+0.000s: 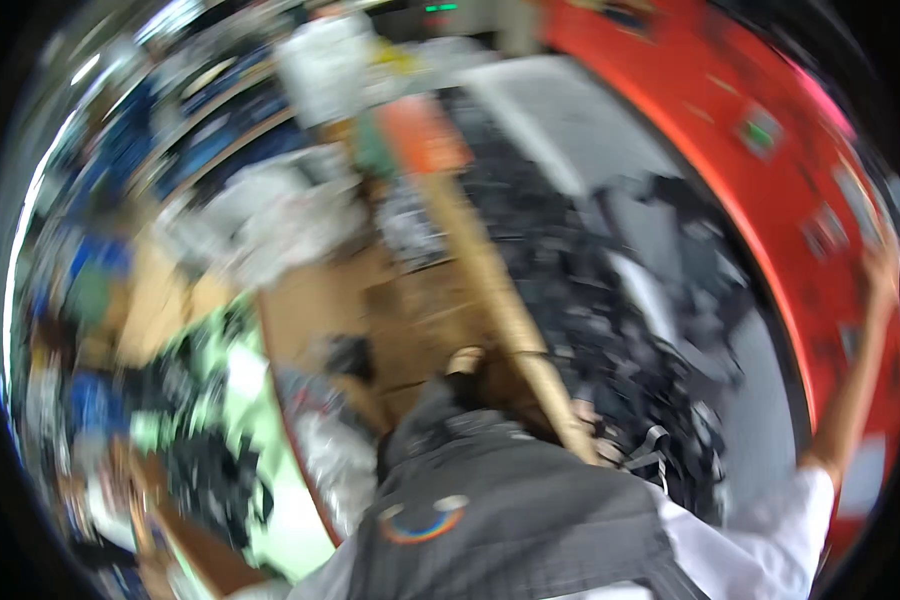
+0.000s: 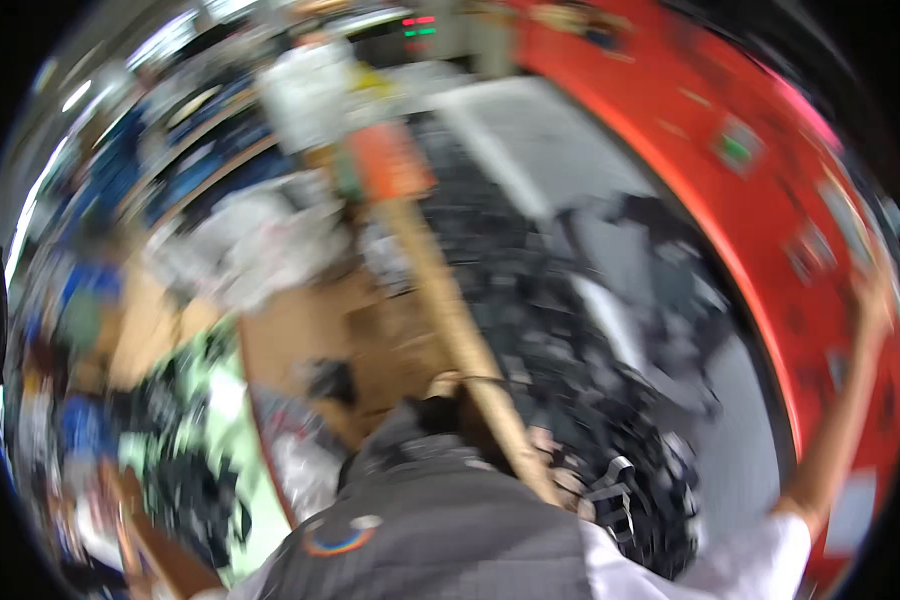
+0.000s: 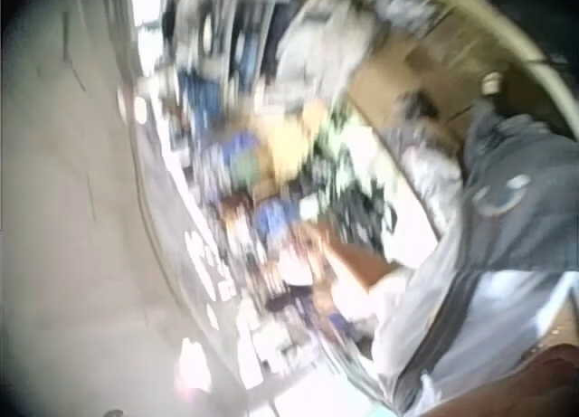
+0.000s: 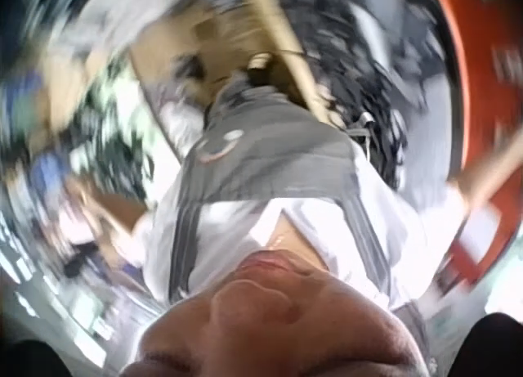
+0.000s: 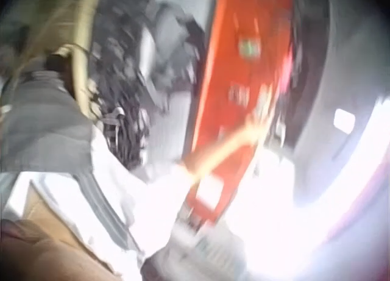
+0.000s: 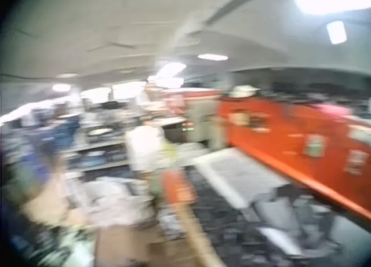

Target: Cutting out shoe components from leather sheets using a hydraulic clicker press.

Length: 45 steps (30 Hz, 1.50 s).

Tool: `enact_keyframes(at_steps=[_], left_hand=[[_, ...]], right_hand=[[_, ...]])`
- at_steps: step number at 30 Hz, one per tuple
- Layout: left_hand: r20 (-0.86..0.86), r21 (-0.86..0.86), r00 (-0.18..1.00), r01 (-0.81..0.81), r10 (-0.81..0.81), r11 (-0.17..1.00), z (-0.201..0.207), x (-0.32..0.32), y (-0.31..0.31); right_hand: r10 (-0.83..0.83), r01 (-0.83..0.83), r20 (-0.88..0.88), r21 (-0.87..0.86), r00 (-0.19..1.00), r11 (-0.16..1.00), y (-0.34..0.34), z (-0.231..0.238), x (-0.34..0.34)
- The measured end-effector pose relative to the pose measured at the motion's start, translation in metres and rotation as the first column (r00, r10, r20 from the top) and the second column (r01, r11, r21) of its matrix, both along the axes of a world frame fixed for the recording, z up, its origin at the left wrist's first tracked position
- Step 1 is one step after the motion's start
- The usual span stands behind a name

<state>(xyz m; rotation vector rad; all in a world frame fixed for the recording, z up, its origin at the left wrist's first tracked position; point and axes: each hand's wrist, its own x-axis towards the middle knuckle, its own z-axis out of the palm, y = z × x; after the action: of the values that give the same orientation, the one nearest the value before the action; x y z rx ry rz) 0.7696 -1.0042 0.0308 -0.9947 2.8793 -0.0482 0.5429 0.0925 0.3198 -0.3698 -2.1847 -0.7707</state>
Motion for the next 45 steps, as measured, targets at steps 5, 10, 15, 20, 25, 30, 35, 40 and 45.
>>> enact_keyframes(at_steps=[5,10,15,20,25,30,35,40,45], left_hand=[[-0.336,0.342,0.939,0.197,-0.076,0.919,-0.060,-0.199,0.033],[-0.511,0.301,0.661,0.737,-0.550,0.606,-0.014,-0.402,0.294],[-0.706,0.393,0.335,0.918,-0.624,0.049,0.006,-0.520,0.522],[-0.531,0.331,0.336,0.927,-0.778,0.174,-0.002,-0.585,0.662],[-0.443,0.296,0.240,0.949,-0.864,0.112,-0.025,-0.625,0.708],[-0.571,0.473,0.239,0.878,-0.785,-0.077,-0.034,-0.636,0.709],[-0.560,0.422,0.177,0.902,-0.810,-0.094,-0.022,-0.628,0.709],[-0.610,0.448,0.164,0.879,-0.775,-0.166,-0.033,-0.646,0.702],[-0.677,0.428,0.172,0.883,-0.716,-0.193,-0.035,-0.639,0.710]], right_hand=[[0.445,-0.359,0.208,-0.351,0.871,0.865,-0.148,-0.170,0.046],[0.633,-0.109,0.335,-0.824,0.698,0.556,-0.272,-0.251,0.141],[0.401,0.097,0.357,-0.836,0.844,0.540,-0.334,-0.280,0.188],[0.290,0.139,0.354,-0.813,0.889,0.566,-0.345,-0.271,0.170],[-0.005,0.325,0.369,-0.812,0.929,0.485,-0.355,-0.279,0.160],[-0.086,0.470,0.478,-0.787,0.874,0.399,-0.361,-0.271,0.139],[-0.110,0.571,0.568,-0.763,0.816,0.303,-0.354,-0.264,0.119],[-0.122,0.637,0.630,-0.722,0.767,0.271,-0.350,-0.266,0.110],[-0.200,0.560,0.526,-0.804,0.826,0.200,-0.363,-0.270,0.123]])
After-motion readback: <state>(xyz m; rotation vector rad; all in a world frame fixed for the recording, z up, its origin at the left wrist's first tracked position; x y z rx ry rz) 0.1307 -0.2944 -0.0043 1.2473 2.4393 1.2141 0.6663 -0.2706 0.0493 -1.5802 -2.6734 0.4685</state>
